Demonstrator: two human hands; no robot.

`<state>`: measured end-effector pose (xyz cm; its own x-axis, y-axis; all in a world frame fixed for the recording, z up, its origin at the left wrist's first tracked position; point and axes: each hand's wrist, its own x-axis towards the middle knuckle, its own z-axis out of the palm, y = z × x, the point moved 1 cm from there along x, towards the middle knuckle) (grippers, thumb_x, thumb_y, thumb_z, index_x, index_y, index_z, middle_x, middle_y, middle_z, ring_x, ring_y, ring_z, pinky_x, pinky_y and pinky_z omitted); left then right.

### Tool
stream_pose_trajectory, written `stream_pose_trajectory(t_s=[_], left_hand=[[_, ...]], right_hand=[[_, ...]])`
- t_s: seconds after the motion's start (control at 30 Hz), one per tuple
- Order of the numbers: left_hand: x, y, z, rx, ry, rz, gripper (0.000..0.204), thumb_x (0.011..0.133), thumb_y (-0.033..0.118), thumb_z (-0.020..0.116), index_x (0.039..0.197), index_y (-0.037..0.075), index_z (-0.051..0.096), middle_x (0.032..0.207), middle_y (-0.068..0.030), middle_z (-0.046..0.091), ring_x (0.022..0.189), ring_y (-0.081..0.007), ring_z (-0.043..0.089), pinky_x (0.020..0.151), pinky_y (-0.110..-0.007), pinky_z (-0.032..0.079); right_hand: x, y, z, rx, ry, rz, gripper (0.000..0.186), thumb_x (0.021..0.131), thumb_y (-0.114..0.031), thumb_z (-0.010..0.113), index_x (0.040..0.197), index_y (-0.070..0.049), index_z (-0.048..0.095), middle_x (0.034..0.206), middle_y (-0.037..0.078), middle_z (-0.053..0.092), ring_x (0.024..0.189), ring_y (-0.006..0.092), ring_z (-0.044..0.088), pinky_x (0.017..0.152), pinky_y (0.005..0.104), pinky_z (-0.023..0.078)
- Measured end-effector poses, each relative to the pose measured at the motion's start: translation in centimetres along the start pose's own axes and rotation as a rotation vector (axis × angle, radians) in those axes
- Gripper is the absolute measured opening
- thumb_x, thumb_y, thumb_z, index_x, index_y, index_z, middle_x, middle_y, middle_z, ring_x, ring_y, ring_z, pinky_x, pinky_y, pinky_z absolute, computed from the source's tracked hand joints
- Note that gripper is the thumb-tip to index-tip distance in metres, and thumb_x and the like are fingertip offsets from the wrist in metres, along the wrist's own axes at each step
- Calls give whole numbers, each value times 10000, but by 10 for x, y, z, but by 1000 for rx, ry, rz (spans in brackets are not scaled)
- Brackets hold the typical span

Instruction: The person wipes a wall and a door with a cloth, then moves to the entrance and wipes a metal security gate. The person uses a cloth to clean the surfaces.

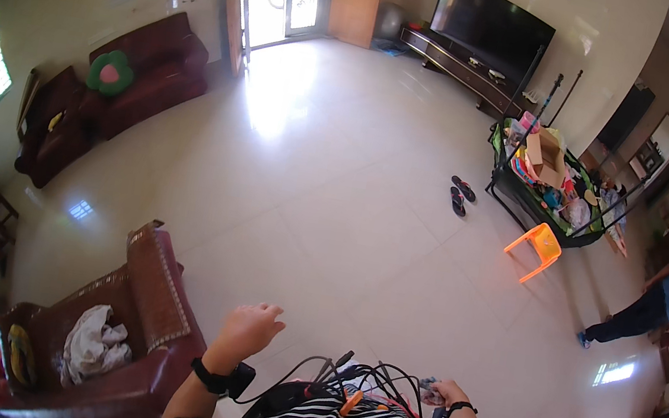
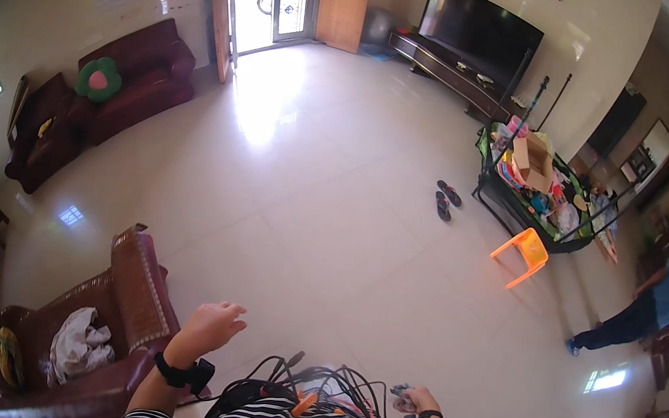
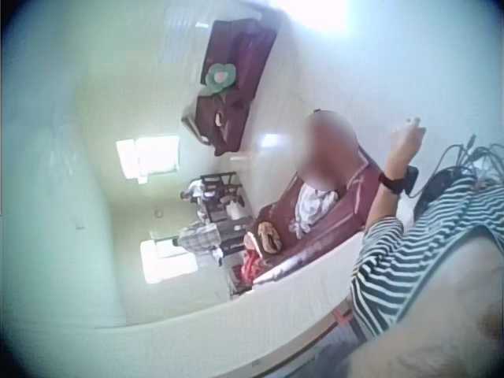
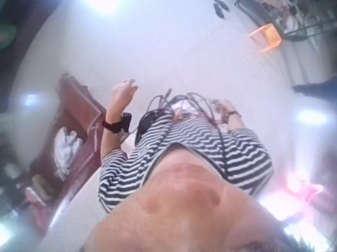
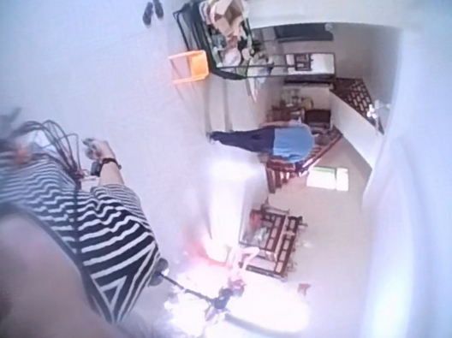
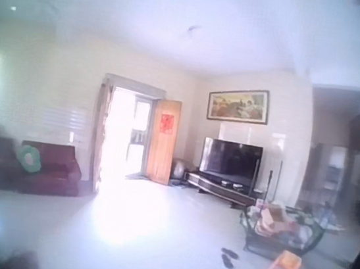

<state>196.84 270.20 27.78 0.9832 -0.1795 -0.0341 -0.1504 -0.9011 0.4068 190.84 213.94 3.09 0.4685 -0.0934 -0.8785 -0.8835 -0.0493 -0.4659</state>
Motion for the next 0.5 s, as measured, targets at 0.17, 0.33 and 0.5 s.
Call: stream_pose_trajectory(t_s=[0.17,0.33,0.5], left_hand=[[113,-23,2,10,16,66,286,945,319,657,1134,105,676,1001,-122,721,906,-347,691,813,-474,520],[236,-31,-22,51,-17,12,288,951,325,652,1148,118,681,1020,-115,725,909,-346,691,823,-473,519],[357,-27,-62,73,11,-4,294,944,305,662,1154,104,699,1039,-151,727,946,-374,682,838,-472,543]], right_hand=[[39,-47,-12,-250,213,148,214,918,-167,669,982,35,697,799,139,702,653,310,660,562,428,529],[109,-161,-27,-245,47,296,202,923,-164,647,945,9,750,883,114,750,742,230,696,638,375,548],[219,-332,-4,91,21,155,155,928,-82,587,969,26,690,797,124,695,659,242,682,595,404,576]])
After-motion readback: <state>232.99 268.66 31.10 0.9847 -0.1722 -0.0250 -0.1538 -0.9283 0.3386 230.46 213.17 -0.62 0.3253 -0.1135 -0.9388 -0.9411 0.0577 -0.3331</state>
